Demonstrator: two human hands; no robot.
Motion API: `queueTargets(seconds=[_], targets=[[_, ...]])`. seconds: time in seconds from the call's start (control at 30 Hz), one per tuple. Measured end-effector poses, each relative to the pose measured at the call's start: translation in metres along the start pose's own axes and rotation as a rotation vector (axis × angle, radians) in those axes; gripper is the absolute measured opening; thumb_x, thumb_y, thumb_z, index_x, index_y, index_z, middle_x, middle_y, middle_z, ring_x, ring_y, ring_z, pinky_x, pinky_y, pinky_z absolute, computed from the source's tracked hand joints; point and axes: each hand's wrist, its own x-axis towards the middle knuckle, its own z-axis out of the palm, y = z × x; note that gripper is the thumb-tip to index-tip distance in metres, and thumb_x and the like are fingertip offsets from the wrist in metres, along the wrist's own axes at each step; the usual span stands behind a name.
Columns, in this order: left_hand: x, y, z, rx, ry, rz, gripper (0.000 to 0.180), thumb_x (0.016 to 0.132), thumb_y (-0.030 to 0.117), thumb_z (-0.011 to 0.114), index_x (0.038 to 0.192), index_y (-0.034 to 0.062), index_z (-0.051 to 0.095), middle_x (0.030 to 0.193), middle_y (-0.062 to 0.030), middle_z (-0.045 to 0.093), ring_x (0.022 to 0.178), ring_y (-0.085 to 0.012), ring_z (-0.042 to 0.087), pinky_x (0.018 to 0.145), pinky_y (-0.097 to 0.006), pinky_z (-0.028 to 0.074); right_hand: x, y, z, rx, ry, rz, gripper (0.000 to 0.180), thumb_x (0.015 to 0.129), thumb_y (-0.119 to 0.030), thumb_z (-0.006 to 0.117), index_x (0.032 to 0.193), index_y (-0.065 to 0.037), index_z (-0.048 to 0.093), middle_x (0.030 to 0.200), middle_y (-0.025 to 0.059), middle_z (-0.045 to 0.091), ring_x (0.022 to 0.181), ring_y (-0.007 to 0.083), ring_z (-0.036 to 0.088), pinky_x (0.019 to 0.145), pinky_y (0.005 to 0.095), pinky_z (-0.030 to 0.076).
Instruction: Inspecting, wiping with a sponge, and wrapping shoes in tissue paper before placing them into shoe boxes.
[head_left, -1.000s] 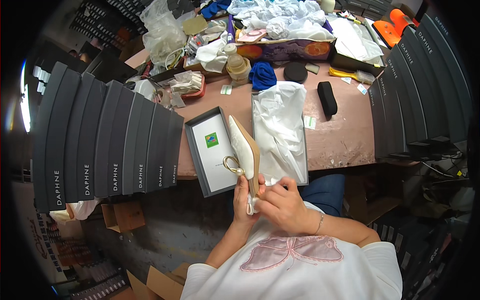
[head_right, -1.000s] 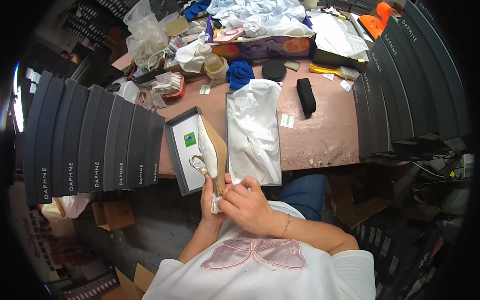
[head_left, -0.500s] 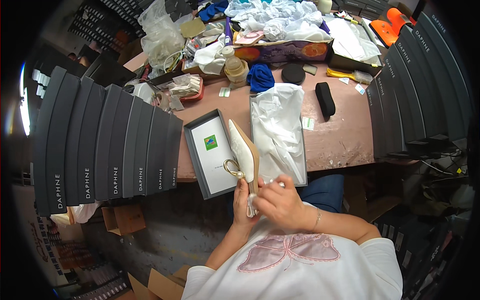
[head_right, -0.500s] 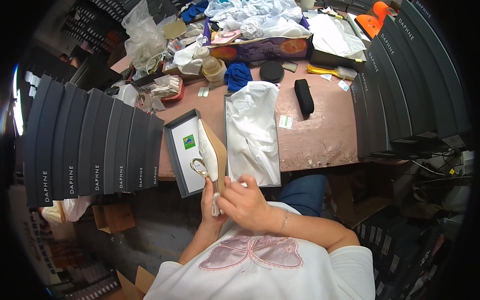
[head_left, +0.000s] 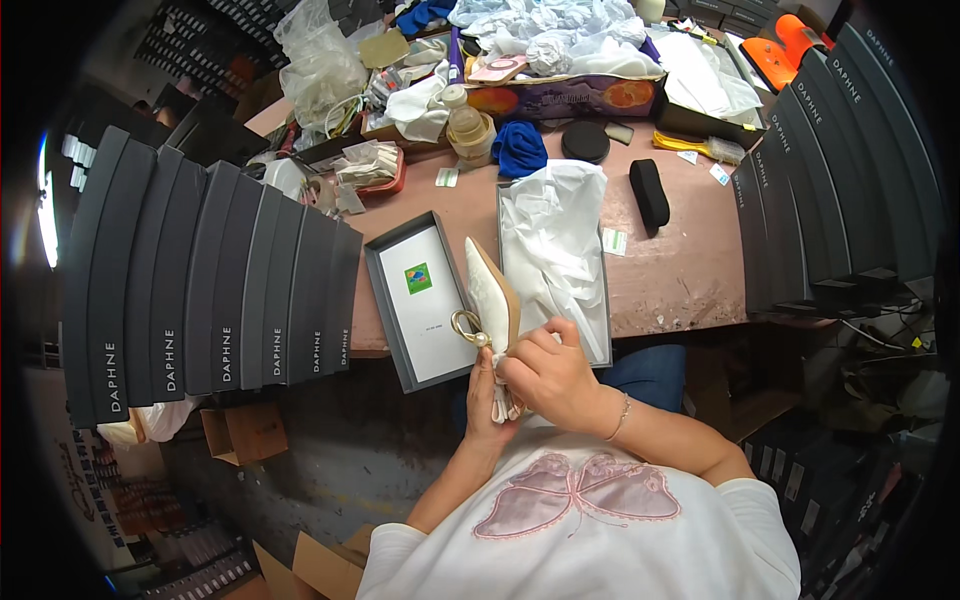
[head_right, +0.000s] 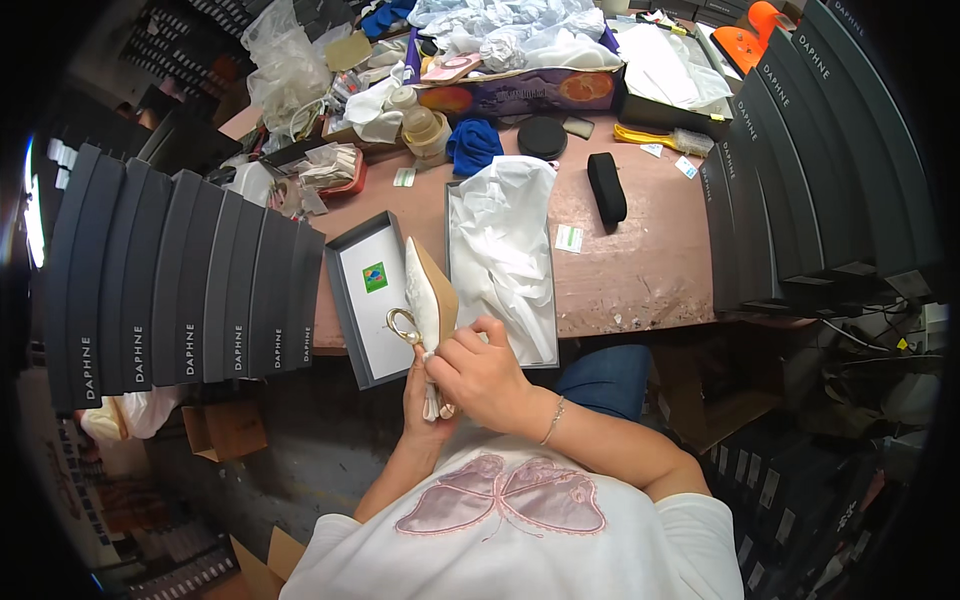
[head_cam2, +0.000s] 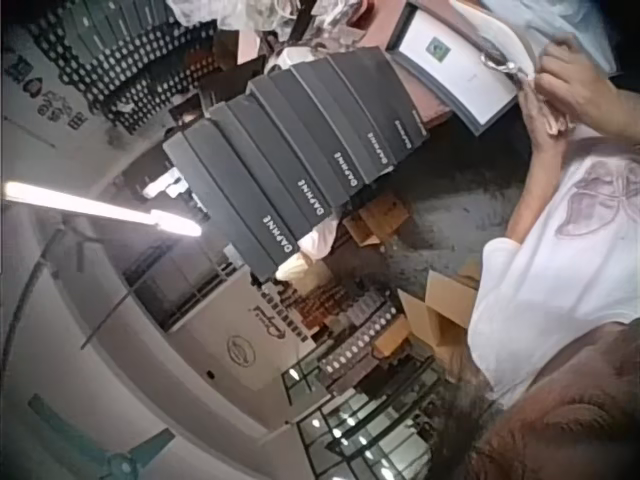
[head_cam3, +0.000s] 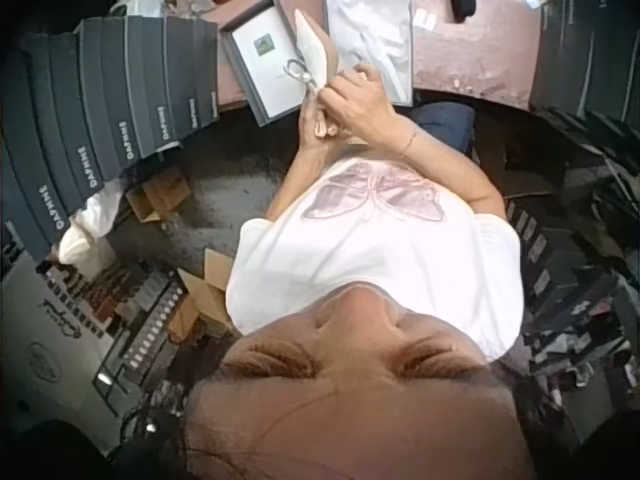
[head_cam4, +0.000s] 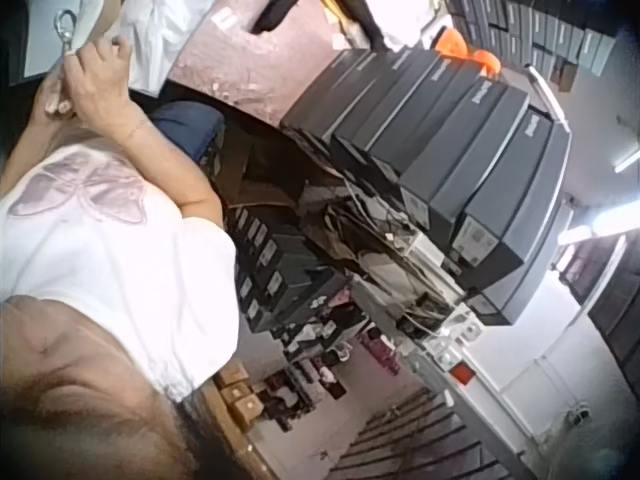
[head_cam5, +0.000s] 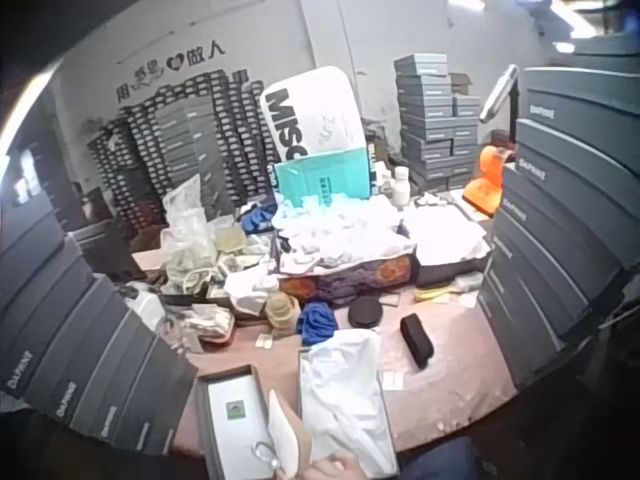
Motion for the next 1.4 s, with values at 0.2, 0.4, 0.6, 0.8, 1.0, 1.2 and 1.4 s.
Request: queueTargets(seconds=[0.2, 0.4, 0.6, 0.8, 1.0, 1.2, 1.4], targets=[[0.014, 0.003, -0.013, -0.16, -0.128, 0.066, 0.046, 0.1, 0.045, 0.035, 0.111, 0.0044, 0.054, 0.088, -0.0115, 0.059, 0.068, -0.017, 0.055, 0.061, -0.03, 0.046, -0.041, -0.025, -0.001, 0.207, -0.251, -0.08, 0.011, 0.073, -0.018, 0.056, 0.081, -0.011, 0.055, 0.078, 0.0031, 0.051, 0.081, 0.0186, 0.053, 0.08, 0.0381, 0.036], [0.014, 0.02, 0.003, -0.194, -0.302, 0.074, 0.051, 0.099, 0.048, 0.037, 0.109, 0.0011, 0.054, 0.085, -0.0104, 0.056, 0.069, -0.0162, 0.054, 0.063, -0.03, 0.045, -0.045, -0.001, -0.009, 1.292, -0.081, 0.98, 0.02, 0.091, -0.013, 0.062, 0.107, -0.002, 0.059, 0.084, -0.0016, 0.057, 0.071, 0.0062, 0.051, 0.062, 0.0228, 0.044], [0.008, 0.014, 0.001, 0.127, -0.367, 0.166, 0.071, 0.084, 0.057, 0.061, 0.121, -0.0027, 0.048, 0.099, -0.0112, 0.06, 0.09, -0.0213, 0.061, 0.078, -0.032, 0.052, -0.02, 0.007, -0.019, 1.316, -0.016, 0.836, 0.024, 0.088, -0.009, 0.065, 0.11, -0.004, 0.06, 0.085, 0.0005, 0.059, 0.075, 0.0076, 0.054, 0.066, 0.0227, 0.044], [0.007, 0.016, 0.026, 0.215, -0.077, 0.179, 0.057, 0.088, 0.046, 0.061, 0.124, 0.0032, 0.047, 0.109, -0.0084, 0.058, 0.096, -0.0175, 0.058, 0.08, -0.029, 0.048, -0.004, 0.003, -0.038, 0.284, -0.182, -0.03, 0.026, 0.078, -0.009, 0.071, 0.103, -0.004, 0.064, 0.075, 0.0054, 0.055, 0.07, 0.024, 0.053, 0.067, 0.0354, 0.043], [0.026, 0.006, 0.004, -0.245, -0.206, -0.061, 0.055, 0.096, 0.054, 0.04, 0.104, 0.0011, 0.054, 0.084, -0.0045, 0.051, 0.055, -0.0089, 0.038, 0.043, -0.022, 0.032, -0.028, -0.009, -0.049, 0.603, -0.021, 0.25, 0.026, 0.073, -0.004, 0.075, 0.097, -0.002, 0.066, 0.079, 0.0073, 0.06, 0.069, 0.0204, 0.057, 0.061, 0.0305, 0.046], [0.025, 0.008, 0.004, -0.272, -0.37, -0.12, 0.057, 0.096, 0.054, 0.039, 0.108, -0.0004, 0.054, 0.089, -0.0075, 0.055, 0.056, -0.0101, 0.042, 0.043, -0.022, 0.033, -0.04, -0.005, -0.036, 0.558, 0.029, 0.318, 0.022, 0.072, -0.002, 0.075, 0.093, -0.003, 0.067, 0.081, 0.007, 0.06, 0.07, 0.0197, 0.057, 0.061, 0.0301, 0.047], [0.023, 0.006, 0.001, -0.165, -0.274, -0.038, 0.055, 0.095, 0.053, 0.041, 0.109, 0.0015, 0.055, 0.083, -0.0072, 0.057, 0.053, -0.0121, 0.045, 0.042, -0.023, 0.032, -0.035, -0.006, -0.031, 0.566, 0.091, 0.285, 0.023, 0.071, -0.001, 0.075, 0.093, -0.002, 0.067, 0.082, 0.0077, 0.06, 0.071, 0.0207, 0.057, 0.059, 0.0298, 0.046]])
